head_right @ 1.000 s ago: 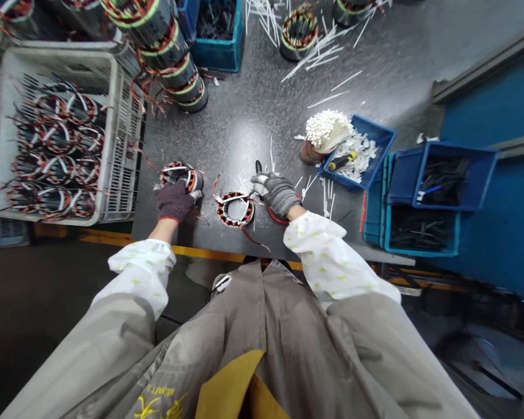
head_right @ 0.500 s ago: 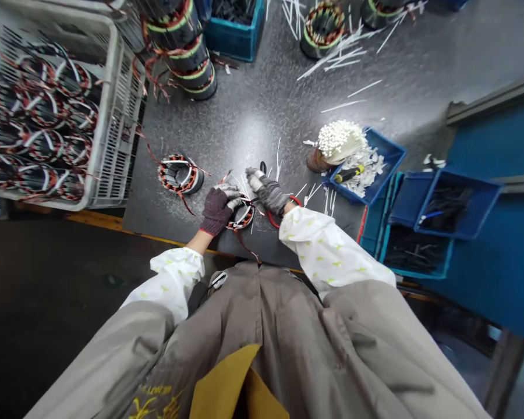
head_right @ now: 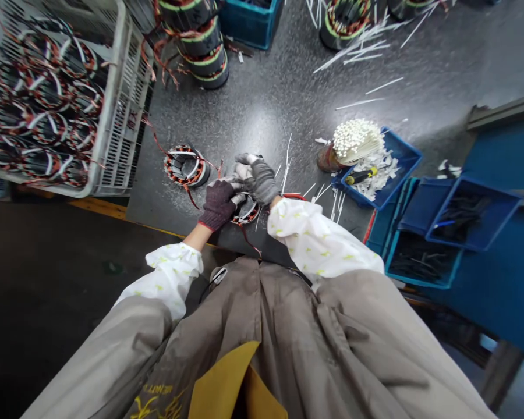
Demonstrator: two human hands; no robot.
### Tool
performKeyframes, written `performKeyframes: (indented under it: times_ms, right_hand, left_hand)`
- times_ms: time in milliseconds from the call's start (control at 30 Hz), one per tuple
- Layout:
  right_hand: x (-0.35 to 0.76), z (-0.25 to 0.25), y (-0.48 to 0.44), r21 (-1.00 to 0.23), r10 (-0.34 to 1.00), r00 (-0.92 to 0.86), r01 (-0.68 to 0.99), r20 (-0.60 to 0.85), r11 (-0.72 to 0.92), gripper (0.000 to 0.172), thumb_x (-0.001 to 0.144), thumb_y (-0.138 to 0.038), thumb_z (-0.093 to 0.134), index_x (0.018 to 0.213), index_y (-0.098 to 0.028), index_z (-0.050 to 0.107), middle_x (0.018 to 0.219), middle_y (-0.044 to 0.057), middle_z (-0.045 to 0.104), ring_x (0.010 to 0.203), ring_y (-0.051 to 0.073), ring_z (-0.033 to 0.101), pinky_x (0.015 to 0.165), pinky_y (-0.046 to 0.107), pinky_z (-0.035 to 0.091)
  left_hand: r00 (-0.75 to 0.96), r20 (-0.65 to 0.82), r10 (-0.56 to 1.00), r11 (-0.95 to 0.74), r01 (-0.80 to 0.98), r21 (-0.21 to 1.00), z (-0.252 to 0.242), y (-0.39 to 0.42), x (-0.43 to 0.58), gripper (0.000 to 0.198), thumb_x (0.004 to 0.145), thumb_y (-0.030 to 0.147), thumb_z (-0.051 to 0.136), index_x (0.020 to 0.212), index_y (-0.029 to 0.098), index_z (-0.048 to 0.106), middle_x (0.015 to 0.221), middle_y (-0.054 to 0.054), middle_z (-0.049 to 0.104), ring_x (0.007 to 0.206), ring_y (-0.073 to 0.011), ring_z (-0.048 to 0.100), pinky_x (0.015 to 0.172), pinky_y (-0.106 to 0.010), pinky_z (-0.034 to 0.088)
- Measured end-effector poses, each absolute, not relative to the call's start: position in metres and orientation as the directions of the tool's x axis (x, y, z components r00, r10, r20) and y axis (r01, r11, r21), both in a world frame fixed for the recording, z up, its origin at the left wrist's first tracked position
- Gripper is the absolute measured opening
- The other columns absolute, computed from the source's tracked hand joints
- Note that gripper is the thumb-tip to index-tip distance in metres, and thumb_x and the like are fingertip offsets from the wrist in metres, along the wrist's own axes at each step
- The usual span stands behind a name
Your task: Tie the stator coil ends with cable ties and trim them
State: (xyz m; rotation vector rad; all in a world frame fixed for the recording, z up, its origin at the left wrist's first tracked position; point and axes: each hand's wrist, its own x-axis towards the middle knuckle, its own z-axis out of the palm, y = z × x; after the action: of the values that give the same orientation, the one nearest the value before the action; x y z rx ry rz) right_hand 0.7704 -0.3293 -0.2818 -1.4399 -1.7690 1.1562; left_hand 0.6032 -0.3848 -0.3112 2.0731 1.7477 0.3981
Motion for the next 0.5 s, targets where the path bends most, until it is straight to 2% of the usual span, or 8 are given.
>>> performKeyframes:
  times_ms: [67,133,233,300,367,433,500]
  right_hand:
    - [0.795,-0.273,-0.353,-0.776,0.977,-0.2,0.627,-0.074,0.07,0.041,0.108,-0.042,0.045,0.112,-0.015,0.076,0.111,0.014,0.077,0.105,0.028,0.071,0.102,0.041,0.054]
    - [0.81,-0.264,-0.385,-0.606,0.944,-0.292,0.783,-0.156,0.142,0.04,0.106,-0.044,0.05,0.101,-0.016,0.078,0.099,0.014,0.077,0.096,0.028,0.071,0.092,0.039,0.053]
    - [0.802,-0.258,-0.427,-0.393,0.866,-0.338,0.901,-0.367,0.185,0.038,0.104,-0.046,0.054,0.114,-0.017,0.077,0.108,0.016,0.078,0.099,0.029,0.072,0.083,0.036,0.051]
    - [0.785,-0.262,-0.441,-0.329,0.849,-0.286,0.933,-0.444,0.142,0.041,0.104,-0.046,0.054,0.125,-0.017,0.074,0.121,0.018,0.076,0.106,0.031,0.072,0.083,0.036,0.052]
    - [0.771,-0.271,-0.442,-0.341,0.858,-0.244,0.936,-0.452,0.087,0.039,0.104,-0.043,0.054,0.124,-0.016,0.074,0.126,0.02,0.075,0.112,0.032,0.071,0.088,0.037,0.053]
    - [0.765,-0.282,-0.437,-0.51,0.862,-0.216,0.858,-0.46,-0.057,0.034,0.101,-0.04,0.056,0.111,-0.015,0.076,0.117,0.022,0.076,0.111,0.034,0.07,0.091,0.04,0.054]
    - [0.768,-0.292,-0.432,-0.71,0.837,-0.222,0.658,-0.501,-0.25,0.032,0.098,-0.045,0.06,0.096,-0.017,0.074,0.097,0.019,0.075,0.095,0.032,0.07,0.082,0.041,0.056]
  left_hand:
    - [0.201,0.018,0.979,-0.18,0.828,0.531,-0.296,-0.405,0.599,0.033,0.1,0.031,0.062,0.13,0.025,0.074,0.138,-0.01,0.074,0.134,-0.0331,0.064,0.116,-0.05,0.045]
    - [0.191,-0.025,0.981,-0.138,0.788,0.6,-0.288,-0.425,0.594,0.039,0.102,0.029,0.06,0.139,0.028,0.07,0.141,-0.007,0.074,0.132,-0.029,0.067,0.115,-0.045,0.049]
    - [0.113,-0.218,0.969,0.058,0.757,0.651,-0.293,-0.439,0.59,0.037,0.096,0.026,0.067,0.133,0.027,0.072,0.132,-0.009,0.079,0.121,-0.0309,0.073,0.108,-0.045,0.055]
    - [0.084,-0.27,0.959,0.124,0.735,0.666,-0.301,-0.437,0.587,0.03,0.093,0.024,0.07,0.123,0.023,0.075,0.124,-0.01,0.081,0.117,-0.0314,0.075,0.106,-0.046,0.057]
    - [0.09,-0.257,0.962,0.118,0.713,0.691,-0.308,-0.432,0.585,0.027,0.092,0.023,0.071,0.118,0.022,0.076,0.122,-0.01,0.082,0.116,-0.0299,0.076,0.105,-0.044,0.059]
    - [0.092,-0.237,0.967,0.111,0.687,0.718,-0.312,-0.43,0.584,0.026,0.091,0.025,0.072,0.117,0.022,0.076,0.122,-0.009,0.082,0.115,-0.0279,0.076,0.106,-0.042,0.059]
    - [0.071,-0.212,0.975,0.113,0.664,0.74,-0.314,-0.433,0.582,0.028,0.094,0.028,0.069,0.12,0.022,0.074,0.125,-0.008,0.081,0.117,-0.0264,0.075,0.107,-0.041,0.059]
